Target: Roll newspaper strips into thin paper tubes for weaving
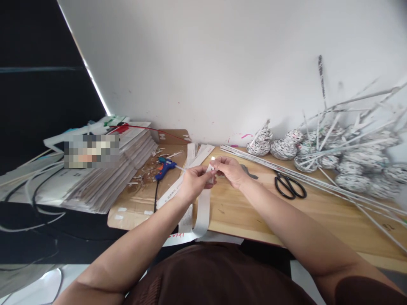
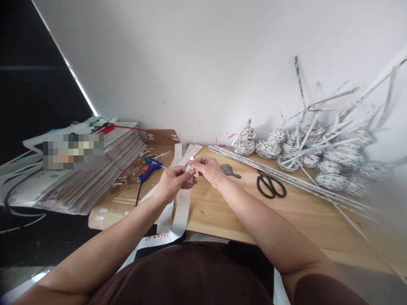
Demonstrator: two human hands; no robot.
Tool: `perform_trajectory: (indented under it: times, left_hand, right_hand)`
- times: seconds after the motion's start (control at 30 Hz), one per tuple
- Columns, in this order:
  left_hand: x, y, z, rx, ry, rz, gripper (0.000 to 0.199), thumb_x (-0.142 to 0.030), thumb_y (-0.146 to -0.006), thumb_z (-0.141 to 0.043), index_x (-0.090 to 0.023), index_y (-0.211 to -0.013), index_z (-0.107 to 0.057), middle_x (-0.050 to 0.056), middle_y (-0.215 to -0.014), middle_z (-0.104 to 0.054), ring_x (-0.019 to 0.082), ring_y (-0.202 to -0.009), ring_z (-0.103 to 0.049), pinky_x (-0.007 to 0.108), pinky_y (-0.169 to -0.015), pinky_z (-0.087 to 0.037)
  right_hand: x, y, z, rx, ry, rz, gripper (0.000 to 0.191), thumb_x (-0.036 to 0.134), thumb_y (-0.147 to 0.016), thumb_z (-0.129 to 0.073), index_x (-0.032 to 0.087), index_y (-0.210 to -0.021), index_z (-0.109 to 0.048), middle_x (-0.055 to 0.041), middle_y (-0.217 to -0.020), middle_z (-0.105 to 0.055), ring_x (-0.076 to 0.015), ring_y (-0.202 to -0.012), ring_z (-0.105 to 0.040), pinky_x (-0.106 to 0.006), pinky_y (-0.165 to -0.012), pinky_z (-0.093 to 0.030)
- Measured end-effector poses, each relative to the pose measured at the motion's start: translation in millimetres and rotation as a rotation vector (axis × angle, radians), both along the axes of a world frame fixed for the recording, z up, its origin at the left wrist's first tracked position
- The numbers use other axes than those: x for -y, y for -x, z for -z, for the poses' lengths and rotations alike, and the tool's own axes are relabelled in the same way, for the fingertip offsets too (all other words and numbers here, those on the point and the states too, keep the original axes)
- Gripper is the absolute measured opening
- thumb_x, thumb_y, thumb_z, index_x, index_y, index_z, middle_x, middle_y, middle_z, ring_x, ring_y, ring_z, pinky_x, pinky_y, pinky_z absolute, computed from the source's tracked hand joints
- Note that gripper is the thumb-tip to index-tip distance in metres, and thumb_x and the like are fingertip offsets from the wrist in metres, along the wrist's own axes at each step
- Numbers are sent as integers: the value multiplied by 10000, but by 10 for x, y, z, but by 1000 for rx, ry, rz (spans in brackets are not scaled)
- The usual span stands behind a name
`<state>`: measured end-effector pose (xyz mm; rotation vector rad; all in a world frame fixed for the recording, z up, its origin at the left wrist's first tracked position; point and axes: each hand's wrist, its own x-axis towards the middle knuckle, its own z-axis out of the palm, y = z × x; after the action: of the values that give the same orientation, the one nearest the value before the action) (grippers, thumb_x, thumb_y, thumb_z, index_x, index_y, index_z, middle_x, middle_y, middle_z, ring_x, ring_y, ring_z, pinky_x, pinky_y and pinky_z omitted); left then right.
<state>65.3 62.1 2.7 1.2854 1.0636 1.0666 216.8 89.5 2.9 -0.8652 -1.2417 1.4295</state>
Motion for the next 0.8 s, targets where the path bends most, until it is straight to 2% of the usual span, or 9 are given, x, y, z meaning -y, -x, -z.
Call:
perform_trajectory:
  times: [0.1, 0.17, 0.33, 0.5, 0.6, 0.8]
  left_hand:
    - [20, 42, -5, -19, -9, -8, 397, -515, -689, -747, -133, -779, -685, 61, -702, -691, 171, -655, -673, 224, -503, -533]
    - [37, 54, -10, -11, -4, -5, 399, -508, -688, -751, -128, -793, -686, 62, -712, -691, 173, -657, -676, 234, -517, -543]
    - [68, 18, -10, -14, -21, -33, 395, -497, -684, -761, -122, -779, -682, 62, -734, -690, 177, -684, -694, 273, -620, -580]
    - [66, -43, -23, -120, -142, -49, 435, -564, -720, -698, -139, -814, -715, 57, -731, -694, 163, -655, -680, 252, -596, -564]
    - [64, -69, -58, -126, -145, -46, 439, -573, -728, -685, -142, -809, -714, 55, -729, -693, 157, -649, -672, 248, -591, -560]
    - [78, -73, -128, -22, -31, 56, 408, -530, -722, -715, -139, -840, -707, 55, -765, -698, 147, -688, -658, 257, -612, -568]
  right_hand:
    - [2, -43, -38, 77, -39, -119, 289, 424, -687, -776, 153, -748, -696, -4, -662, -638, -100, -580, -513, -243, -534, -336]
    - [7, -55, -55, 113, -66, -134, 276, 410, -692, -774, 147, -758, -724, -7, -664, -636, -92, -579, -497, -241, -531, -327]
    - [17, -29, -58, 78, -41, -74, 269, 404, -666, -788, 146, -673, -711, -12, -624, -637, -88, -554, -490, -233, -520, -337]
    - [-2, -9, -55, 10, 0, 15, 293, 397, -600, -829, 144, -634, -684, -19, -604, -648, -93, -517, -512, -230, -484, -339]
    - [-10, -37, -69, 0, 4, 27, 308, 398, -604, -831, 143, -622, -660, -12, -601, -639, -87, -499, -511, -227, -478, -352]
    - [-25, -135, -79, 27, -12, -201, 309, 424, -693, -780, 145, -815, -734, -7, -655, -639, -101, -537, -567, -232, -504, -413]
